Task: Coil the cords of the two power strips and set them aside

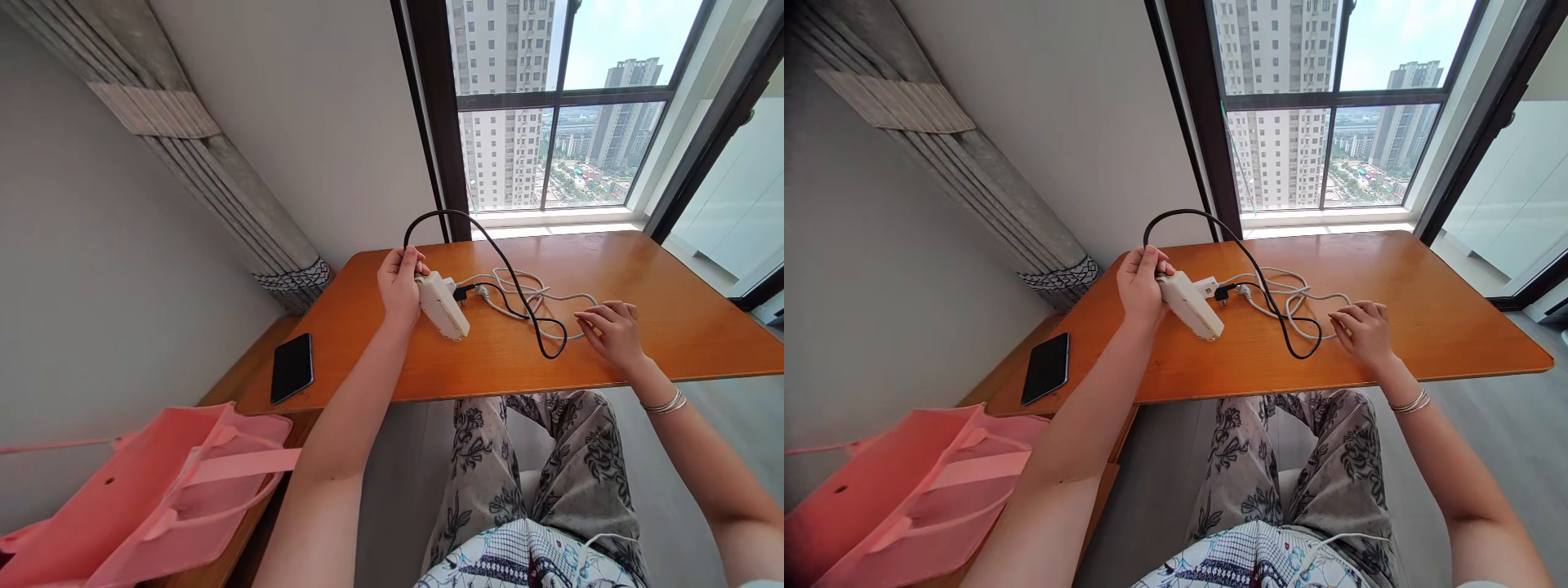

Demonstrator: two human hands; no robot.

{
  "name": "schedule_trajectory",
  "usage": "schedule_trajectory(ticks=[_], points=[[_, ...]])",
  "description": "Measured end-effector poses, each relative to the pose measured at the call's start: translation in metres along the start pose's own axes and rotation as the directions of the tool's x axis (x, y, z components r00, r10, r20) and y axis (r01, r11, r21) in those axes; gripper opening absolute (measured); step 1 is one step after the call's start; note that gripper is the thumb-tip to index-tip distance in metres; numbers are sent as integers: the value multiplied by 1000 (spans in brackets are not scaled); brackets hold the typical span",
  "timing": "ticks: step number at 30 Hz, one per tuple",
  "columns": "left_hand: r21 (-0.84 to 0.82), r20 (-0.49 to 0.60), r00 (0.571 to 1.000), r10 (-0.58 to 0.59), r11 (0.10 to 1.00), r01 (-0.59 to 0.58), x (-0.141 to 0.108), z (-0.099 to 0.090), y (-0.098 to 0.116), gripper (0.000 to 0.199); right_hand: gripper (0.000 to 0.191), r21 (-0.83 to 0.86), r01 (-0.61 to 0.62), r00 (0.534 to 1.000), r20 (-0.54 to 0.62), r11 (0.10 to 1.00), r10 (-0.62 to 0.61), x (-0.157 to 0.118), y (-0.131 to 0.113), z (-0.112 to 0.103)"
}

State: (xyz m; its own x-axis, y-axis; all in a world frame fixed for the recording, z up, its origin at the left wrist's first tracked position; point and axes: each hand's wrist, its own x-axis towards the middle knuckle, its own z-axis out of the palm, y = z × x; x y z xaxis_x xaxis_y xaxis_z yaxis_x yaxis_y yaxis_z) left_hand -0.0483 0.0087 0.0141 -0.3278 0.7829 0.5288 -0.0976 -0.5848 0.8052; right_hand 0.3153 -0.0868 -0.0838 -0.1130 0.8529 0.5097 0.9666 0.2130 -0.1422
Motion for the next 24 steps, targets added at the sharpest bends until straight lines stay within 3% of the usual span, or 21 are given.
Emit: schedule_trajectory(ticks=[3,6,8,10,16,22,24], points=[[-28,-3,1000,2,1000,-2,-6,0,5,39,40,-198,-104,984,124,975,130,6,-13,-5],[-56,7,1000,-2,998,3,-13,2,10,39,46,-321,-223,899,299,921,321,18,-34,-9],[-77,18,1000,3,997,-2,-18,2,12,40,51,-304,-242,841,409,922,355,25,-48,-11],[-99,33,999,18,995,-15,-22,2,14,41,49,-267,-215,818,476,939,322,31,-59,-11],[-97,48,999,-19,995,24,-30,-3,14,40,32,-247,-112,811,537,963,232,41,-70,0],[-47,34,998,-44,998,46,-33,-5,13,40,30,-264,-82,811,543,961,219,48,-73,9],[-23,32,998,-54,998,55,-34,-6,12,40,31,-270,-83,830,514,959,217,49,-76,9]])
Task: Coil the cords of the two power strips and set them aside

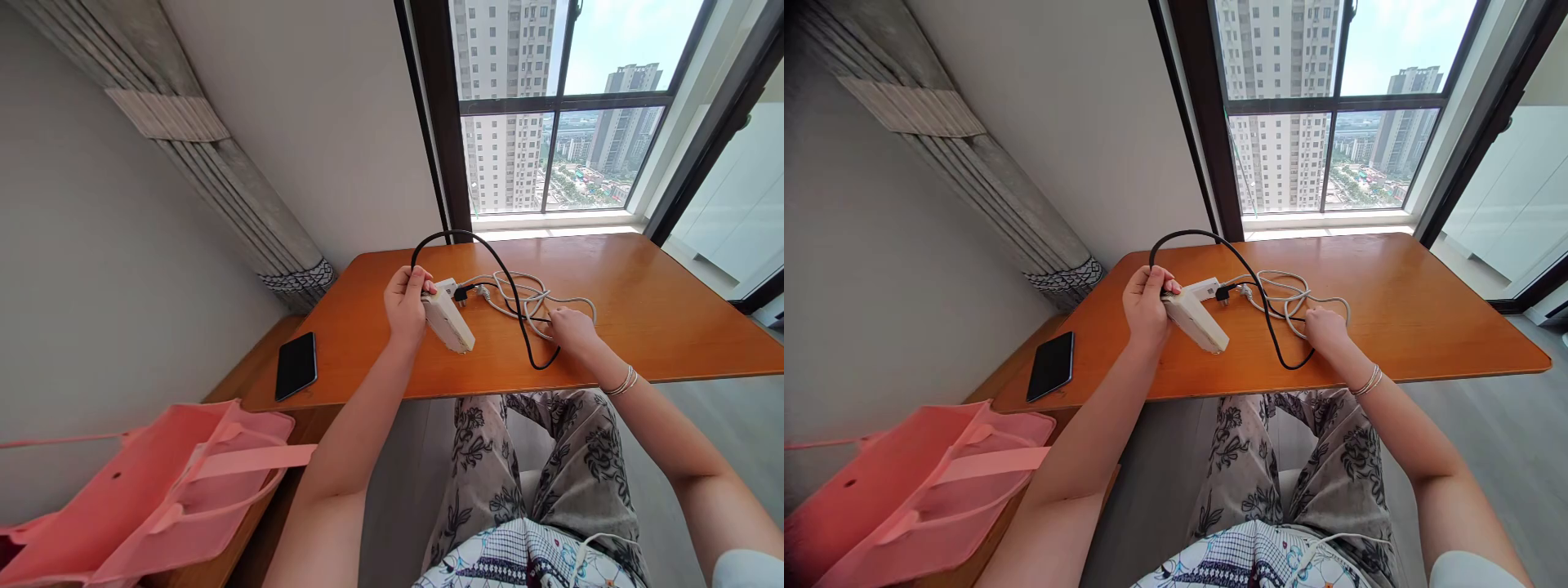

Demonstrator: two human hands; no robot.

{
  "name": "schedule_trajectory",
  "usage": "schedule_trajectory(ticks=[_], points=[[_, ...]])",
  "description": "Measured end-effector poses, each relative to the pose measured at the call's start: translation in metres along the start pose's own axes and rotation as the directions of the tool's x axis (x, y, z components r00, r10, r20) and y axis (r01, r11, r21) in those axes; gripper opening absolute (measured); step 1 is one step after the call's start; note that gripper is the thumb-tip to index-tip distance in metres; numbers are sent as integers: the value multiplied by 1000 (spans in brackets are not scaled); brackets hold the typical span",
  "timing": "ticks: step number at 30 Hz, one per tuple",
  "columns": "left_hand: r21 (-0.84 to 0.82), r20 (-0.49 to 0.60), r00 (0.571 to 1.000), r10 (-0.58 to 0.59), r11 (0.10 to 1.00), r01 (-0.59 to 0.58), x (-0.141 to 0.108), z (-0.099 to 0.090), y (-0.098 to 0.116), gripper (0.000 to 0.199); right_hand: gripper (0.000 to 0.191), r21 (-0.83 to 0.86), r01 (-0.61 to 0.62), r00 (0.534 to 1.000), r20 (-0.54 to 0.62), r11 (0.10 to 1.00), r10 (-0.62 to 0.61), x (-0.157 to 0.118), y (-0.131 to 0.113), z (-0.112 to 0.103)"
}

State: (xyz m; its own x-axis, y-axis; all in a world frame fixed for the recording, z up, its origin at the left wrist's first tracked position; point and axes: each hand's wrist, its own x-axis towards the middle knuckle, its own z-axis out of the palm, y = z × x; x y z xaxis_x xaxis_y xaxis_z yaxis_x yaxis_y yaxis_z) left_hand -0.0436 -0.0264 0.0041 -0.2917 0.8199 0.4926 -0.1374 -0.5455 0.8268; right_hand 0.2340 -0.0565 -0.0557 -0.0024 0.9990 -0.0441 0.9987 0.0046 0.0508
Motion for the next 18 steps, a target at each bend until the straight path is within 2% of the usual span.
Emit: schedule_trajectory(ticks=[2,4,8,10,13,16,18], points=[[1,0,1000,0,1000,0,-1,-1,-1,40,34,8,25,996,-82,1000,-24,1,-5,-1],[-20,7,1000,13,1000,-13,-2,-2,-3,41,35,25,102,982,-162,995,-96,5,-11,-1],[-64,37,999,19,998,-16,-6,-2,-6,42,32,39,231,966,-132,972,-224,23,-24,-1],[-61,46,999,1,998,2,-9,-2,-7,41,31,41,233,968,-110,972,-227,33,-28,0],[-38,50,999,-20,999,22,-12,-4,-8,41,36,55,227,966,-139,972,-218,44,-28,-1],[-8,36,999,-36,999,36,-14,-7,-8,40,40,80,185,976,-135,980,-173,50,-22,0],[-2,29,999,-41,999,41,-15,-8,-8,40,34,91,149,985,-100,985,-140,52,-16,1]])
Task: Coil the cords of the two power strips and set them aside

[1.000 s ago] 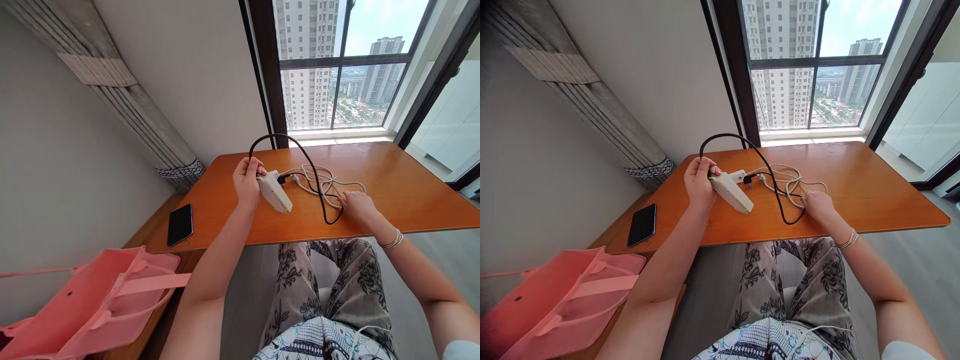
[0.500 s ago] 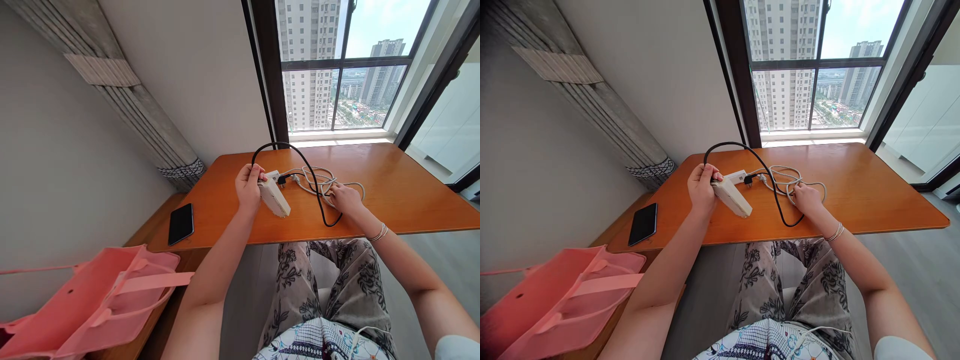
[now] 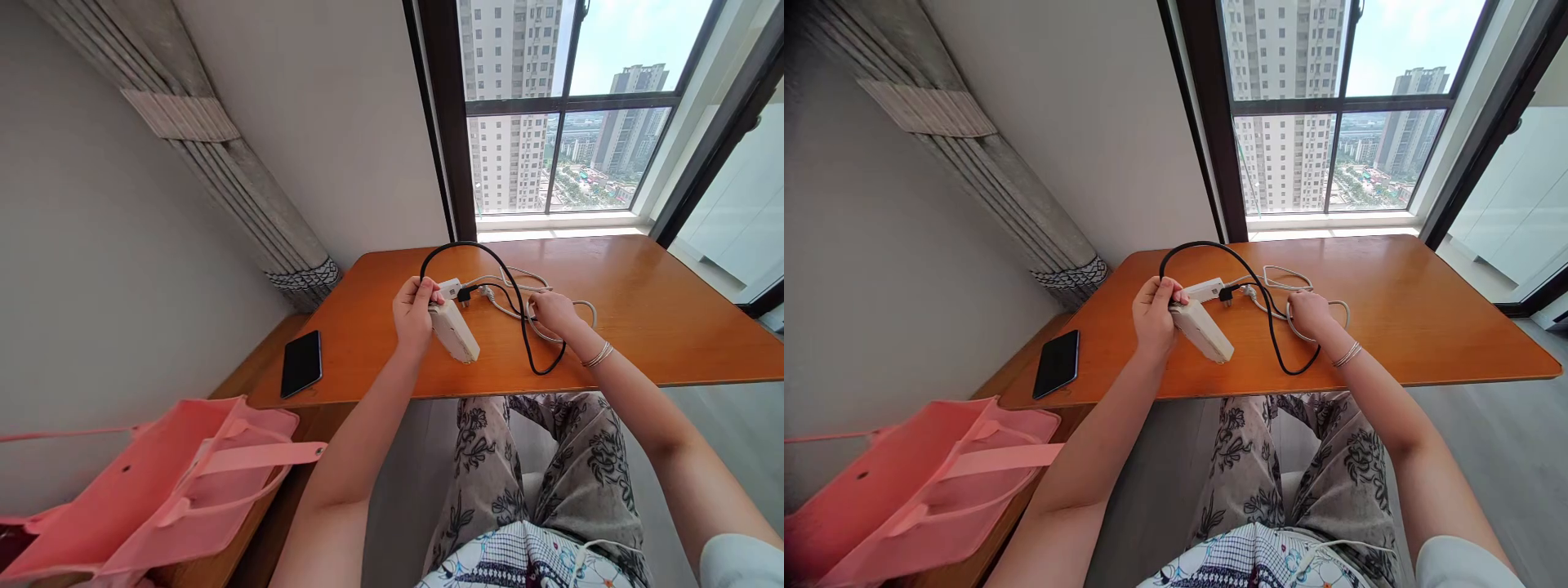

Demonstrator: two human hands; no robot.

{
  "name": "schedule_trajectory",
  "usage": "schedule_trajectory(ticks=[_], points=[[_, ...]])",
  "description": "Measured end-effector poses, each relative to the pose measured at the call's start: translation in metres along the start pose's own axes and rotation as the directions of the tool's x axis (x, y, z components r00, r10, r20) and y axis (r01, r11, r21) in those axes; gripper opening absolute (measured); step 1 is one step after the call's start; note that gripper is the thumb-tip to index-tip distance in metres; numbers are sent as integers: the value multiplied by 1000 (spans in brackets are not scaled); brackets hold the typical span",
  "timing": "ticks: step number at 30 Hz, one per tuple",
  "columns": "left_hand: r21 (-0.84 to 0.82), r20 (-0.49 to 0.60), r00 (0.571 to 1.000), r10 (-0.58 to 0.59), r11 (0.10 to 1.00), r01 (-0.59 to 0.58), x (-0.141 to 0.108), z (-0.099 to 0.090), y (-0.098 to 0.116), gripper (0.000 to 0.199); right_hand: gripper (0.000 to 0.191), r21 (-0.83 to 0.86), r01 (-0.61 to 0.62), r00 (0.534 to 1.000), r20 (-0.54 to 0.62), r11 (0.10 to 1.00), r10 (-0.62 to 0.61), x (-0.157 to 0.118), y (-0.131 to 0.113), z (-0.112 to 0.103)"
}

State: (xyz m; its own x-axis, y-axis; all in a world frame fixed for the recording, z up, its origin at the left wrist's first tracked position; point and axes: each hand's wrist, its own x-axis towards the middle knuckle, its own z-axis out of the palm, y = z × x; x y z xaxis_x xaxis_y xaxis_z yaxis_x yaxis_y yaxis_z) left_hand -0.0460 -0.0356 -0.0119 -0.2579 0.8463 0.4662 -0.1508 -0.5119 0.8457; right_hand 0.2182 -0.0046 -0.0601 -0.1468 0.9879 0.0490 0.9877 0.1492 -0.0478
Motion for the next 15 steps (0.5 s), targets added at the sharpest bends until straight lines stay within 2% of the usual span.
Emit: schedule_trajectory(ticks=[4,9,12,15], points=[[-8,2,1000,-1,1000,1,-1,1,0,40,23,14,-19,998,64,1000,18,-1,11,3],[-31,18,1000,2,1000,-2,-2,6,-4,42,19,75,18,994,111,997,-26,-2,14,5],[-14,29,1000,-10,1000,10,-3,6,-6,42,20,105,26,996,87,994,-35,-1,13,5],[-3,28,999,-24,1000,24,-4,4,-8,41,33,145,-8,1000,3,989,8,-2,13,1]])
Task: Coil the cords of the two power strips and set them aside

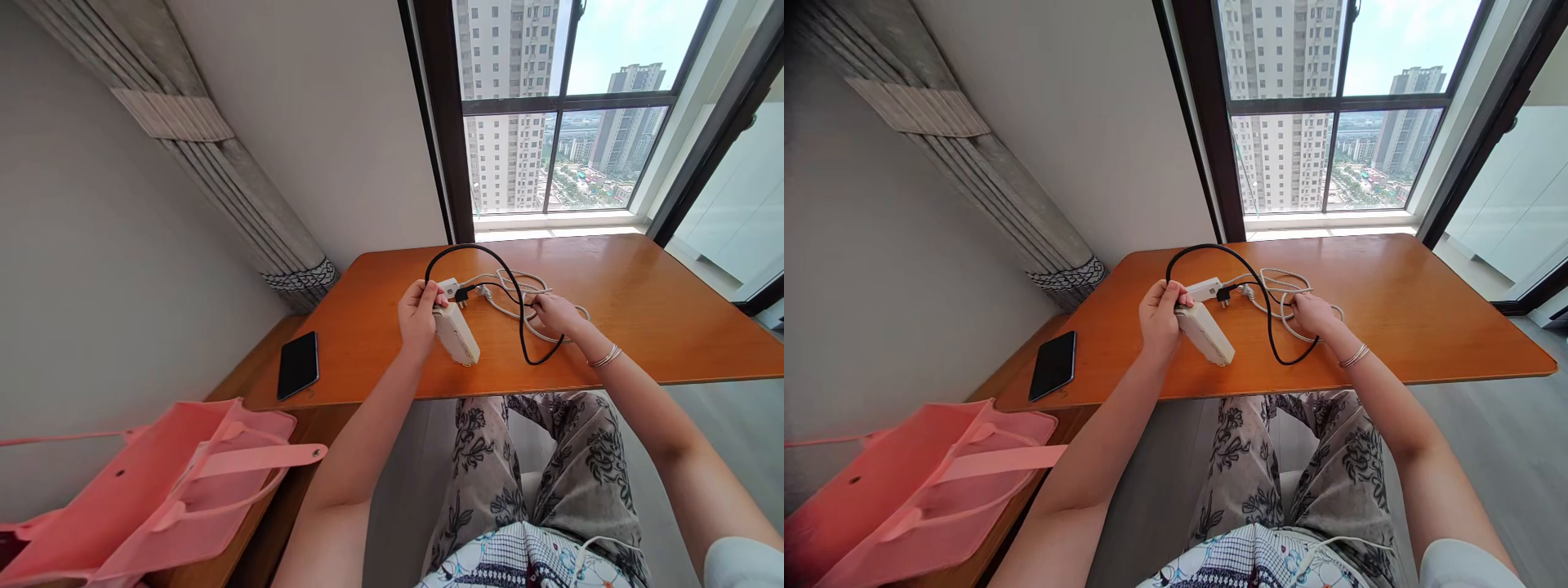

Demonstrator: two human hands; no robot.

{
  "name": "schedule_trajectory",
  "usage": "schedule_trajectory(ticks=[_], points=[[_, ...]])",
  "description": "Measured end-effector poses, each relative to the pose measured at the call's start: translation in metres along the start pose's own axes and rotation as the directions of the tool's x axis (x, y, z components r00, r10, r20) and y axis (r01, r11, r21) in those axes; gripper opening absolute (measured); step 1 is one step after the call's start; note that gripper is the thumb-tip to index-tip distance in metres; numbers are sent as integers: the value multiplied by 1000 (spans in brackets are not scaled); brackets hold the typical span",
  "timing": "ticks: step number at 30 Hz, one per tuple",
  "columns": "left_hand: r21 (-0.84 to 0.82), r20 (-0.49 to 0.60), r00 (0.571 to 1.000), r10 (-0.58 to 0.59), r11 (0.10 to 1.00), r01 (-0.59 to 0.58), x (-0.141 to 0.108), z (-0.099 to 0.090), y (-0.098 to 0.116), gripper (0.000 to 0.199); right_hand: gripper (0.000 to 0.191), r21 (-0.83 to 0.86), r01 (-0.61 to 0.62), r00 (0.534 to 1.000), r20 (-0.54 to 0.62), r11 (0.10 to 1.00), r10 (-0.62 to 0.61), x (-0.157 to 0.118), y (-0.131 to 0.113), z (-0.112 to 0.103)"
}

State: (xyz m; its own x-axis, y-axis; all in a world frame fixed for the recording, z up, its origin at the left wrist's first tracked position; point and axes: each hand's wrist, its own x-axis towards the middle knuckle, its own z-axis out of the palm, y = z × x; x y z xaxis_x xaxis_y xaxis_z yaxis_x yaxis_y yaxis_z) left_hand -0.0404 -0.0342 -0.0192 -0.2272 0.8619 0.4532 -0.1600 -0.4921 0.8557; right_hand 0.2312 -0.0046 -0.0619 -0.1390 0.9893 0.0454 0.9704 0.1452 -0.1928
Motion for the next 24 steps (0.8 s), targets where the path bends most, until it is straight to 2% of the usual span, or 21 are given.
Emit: schedule_trajectory(ticks=[5,11,14,17,21,24], points=[[-40,-16,1000,7,999,-8,2,-3,-2,43,38,111,-80,981,-168,991,98,-8,7,-23],[-68,-24,1000,5,998,-6,3,0,-2,45,32,225,-48,898,-416,973,140,-28,19,-65],[-79,-35,999,-8,997,6,3,1,-4,44,28,392,54,830,-529,919,176,-37,22,-83],[-93,-36,999,-16,996,13,3,1,-7,43,24,552,220,747,-626,804,225,-44,25,-98],[-103,-27,999,-30,994,27,2,4,-7,41,17,629,375,635,-709,681,306,-53,23,-117],[-101,-24,999,-40,994,37,0,8,-8,41,9,645,447,580,-736,620,348,-59,18,-127]])
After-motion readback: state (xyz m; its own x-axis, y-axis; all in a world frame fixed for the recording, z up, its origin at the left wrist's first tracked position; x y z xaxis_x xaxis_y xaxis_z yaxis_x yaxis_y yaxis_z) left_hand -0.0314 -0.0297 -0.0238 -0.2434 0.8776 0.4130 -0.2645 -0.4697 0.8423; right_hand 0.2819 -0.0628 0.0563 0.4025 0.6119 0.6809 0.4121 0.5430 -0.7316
